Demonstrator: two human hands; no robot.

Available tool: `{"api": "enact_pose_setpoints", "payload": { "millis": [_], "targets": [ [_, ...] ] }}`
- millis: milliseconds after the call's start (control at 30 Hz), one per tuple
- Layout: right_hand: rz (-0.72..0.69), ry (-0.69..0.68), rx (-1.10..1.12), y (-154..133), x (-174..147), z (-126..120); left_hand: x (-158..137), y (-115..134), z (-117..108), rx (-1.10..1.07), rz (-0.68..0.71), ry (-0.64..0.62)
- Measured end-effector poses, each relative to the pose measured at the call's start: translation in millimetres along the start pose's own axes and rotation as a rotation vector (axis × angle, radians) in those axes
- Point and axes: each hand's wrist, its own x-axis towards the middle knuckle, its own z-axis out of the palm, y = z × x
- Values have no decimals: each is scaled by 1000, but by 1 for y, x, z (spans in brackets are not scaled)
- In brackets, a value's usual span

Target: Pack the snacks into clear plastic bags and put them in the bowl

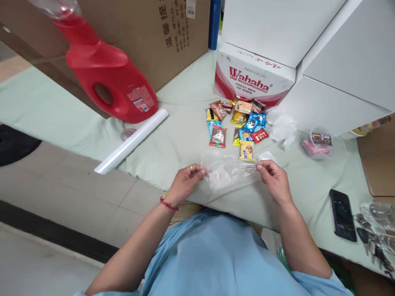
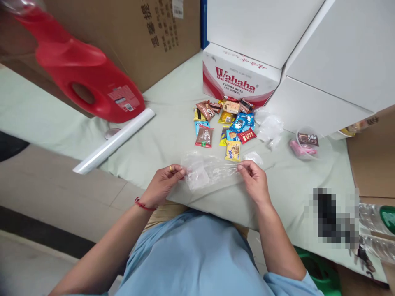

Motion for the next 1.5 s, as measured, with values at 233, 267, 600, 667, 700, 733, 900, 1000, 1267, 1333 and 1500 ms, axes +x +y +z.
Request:
{"api": "enact_pose_setpoints", "payload": {
  "millis": [233,267,600,667,700,733,900,1000,1267,1333,1500],
  "targets": [
    [-257,171,117,-7,-17,-16,24,13,-33,-49,153,179],
    [-308,131,86,-8,-17,-19,27,12,-36,-64,151,184],
    [-420,-240,-376,22,-19,-29,11,-4,-45,-170,-94,371],
    [-433,-251,-384,27,-21,-27,13,-1,-40,-112,-69,391],
    [-445,-258,-389,29,-21,-27,16,1,-37,-42,-50,408],
    [-458,-265,-399,29,-21,-27,19,4,-34,51,-24,431],
    [-438,-419,-516,9,-24,-41,30,9,-12,486,202,439],
    [-355,-429,-526,-19,-24,-53,26,0,4,634,267,353],
    [-425,-204,-640,-38,34,19,21,-26,17,746,312,229],
    [-396,-228,-676,-23,51,53,20,-25,15,649,339,213],
    [-216,-376,-528,1,68,89,15,-23,1,254,242,205]
  ]
}}
